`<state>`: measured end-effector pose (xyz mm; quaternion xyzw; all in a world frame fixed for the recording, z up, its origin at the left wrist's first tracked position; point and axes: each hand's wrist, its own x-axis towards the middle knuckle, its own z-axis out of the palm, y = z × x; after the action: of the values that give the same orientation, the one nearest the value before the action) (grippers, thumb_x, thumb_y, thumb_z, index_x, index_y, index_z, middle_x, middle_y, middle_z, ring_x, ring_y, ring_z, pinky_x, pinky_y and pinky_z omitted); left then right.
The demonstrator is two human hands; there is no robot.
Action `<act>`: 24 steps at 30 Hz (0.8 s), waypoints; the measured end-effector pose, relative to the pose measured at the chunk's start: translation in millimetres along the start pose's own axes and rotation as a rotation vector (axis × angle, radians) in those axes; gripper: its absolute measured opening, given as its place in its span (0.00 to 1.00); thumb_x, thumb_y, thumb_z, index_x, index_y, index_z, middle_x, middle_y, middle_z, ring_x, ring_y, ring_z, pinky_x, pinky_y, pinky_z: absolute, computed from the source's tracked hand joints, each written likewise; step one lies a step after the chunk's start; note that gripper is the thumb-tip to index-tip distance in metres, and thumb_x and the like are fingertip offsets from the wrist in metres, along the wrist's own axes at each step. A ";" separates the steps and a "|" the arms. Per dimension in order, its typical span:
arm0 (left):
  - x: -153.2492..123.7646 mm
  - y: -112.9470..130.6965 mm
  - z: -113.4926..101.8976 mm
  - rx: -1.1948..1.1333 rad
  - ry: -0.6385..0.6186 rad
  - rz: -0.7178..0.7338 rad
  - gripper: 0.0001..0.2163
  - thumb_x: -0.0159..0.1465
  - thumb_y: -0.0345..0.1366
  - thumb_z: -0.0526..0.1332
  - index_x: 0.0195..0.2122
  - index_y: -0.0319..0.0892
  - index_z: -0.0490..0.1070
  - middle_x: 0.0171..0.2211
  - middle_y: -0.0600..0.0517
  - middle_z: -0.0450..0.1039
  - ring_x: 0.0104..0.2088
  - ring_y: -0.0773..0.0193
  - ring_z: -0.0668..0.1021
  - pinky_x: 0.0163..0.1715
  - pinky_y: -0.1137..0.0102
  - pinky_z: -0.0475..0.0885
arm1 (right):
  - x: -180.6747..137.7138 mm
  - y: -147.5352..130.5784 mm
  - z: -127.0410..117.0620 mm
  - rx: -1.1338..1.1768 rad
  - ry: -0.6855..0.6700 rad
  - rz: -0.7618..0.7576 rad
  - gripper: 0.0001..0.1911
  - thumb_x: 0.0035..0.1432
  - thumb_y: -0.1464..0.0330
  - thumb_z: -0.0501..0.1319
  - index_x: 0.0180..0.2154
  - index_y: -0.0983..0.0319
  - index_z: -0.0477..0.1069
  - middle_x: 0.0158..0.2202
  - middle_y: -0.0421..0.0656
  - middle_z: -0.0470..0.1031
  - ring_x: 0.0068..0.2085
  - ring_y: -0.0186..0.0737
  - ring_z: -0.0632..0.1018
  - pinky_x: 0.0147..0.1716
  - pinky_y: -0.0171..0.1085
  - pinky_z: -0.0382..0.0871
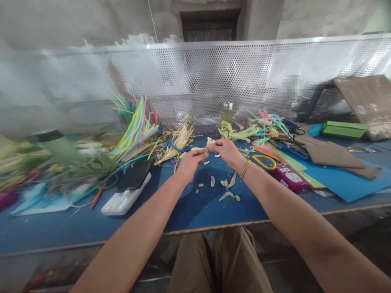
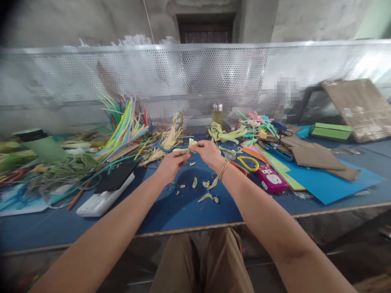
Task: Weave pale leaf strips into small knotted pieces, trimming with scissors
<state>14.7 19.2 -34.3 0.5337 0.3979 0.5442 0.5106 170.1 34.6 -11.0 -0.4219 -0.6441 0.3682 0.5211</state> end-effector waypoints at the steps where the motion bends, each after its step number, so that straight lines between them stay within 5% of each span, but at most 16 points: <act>1: 0.8 -1.2 -0.5 0.018 0.025 0.039 0.13 0.43 0.37 0.74 0.30 0.40 0.78 0.25 0.53 0.75 0.26 0.67 0.71 0.30 0.69 0.63 | 0.1 0.2 -0.2 -0.017 -0.005 -0.008 0.20 0.43 0.52 0.67 0.23 0.63 0.71 0.22 0.37 0.66 0.26 0.32 0.64 0.28 0.35 0.57; 5: 2.2 -1.2 -4.0 0.150 0.040 0.150 0.11 0.43 0.36 0.73 0.27 0.40 0.77 0.27 0.52 0.77 0.31 0.62 0.74 0.36 0.67 0.66 | 1.0 2.9 -1.0 -0.124 -0.026 -0.033 0.19 0.45 0.53 0.66 0.22 0.64 0.70 0.20 0.36 0.63 0.25 0.30 0.60 0.26 0.35 0.54; 10: -0.1 6.7 -7.5 0.272 0.000 0.110 0.13 0.49 0.43 0.70 0.33 0.41 0.81 0.32 0.49 0.80 0.34 0.60 0.76 0.39 0.65 0.66 | 3.3 7.6 -2.6 -0.185 0.028 -0.021 0.18 0.48 0.55 0.63 0.21 0.62 0.65 0.18 0.34 0.58 0.23 0.29 0.57 0.25 0.35 0.50; 14: -1.8 11.1 -8.0 0.168 0.067 0.095 0.11 0.51 0.43 0.70 0.31 0.43 0.80 0.31 0.50 0.79 0.32 0.61 0.75 0.34 0.68 0.66 | 3.2 5.6 -4.2 -0.223 0.066 -0.026 0.18 0.49 0.56 0.63 0.20 0.62 0.63 0.18 0.34 0.57 0.23 0.29 0.57 0.25 0.35 0.50; 24: 1.7 9.7 -9.2 0.125 0.113 0.076 0.10 0.48 0.42 0.72 0.25 0.42 0.77 0.23 0.52 0.73 0.25 0.66 0.69 0.27 0.70 0.61 | -2.8 1.5 -3.1 -0.208 -0.086 -0.016 0.22 0.47 0.51 0.64 0.20 0.62 0.65 0.19 0.35 0.56 0.24 0.30 0.56 0.24 0.36 0.50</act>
<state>4.5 20.4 -25.6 0.5476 0.4385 0.5665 0.4323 173.6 32.6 -12.8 -0.4524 -0.7038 0.3131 0.4495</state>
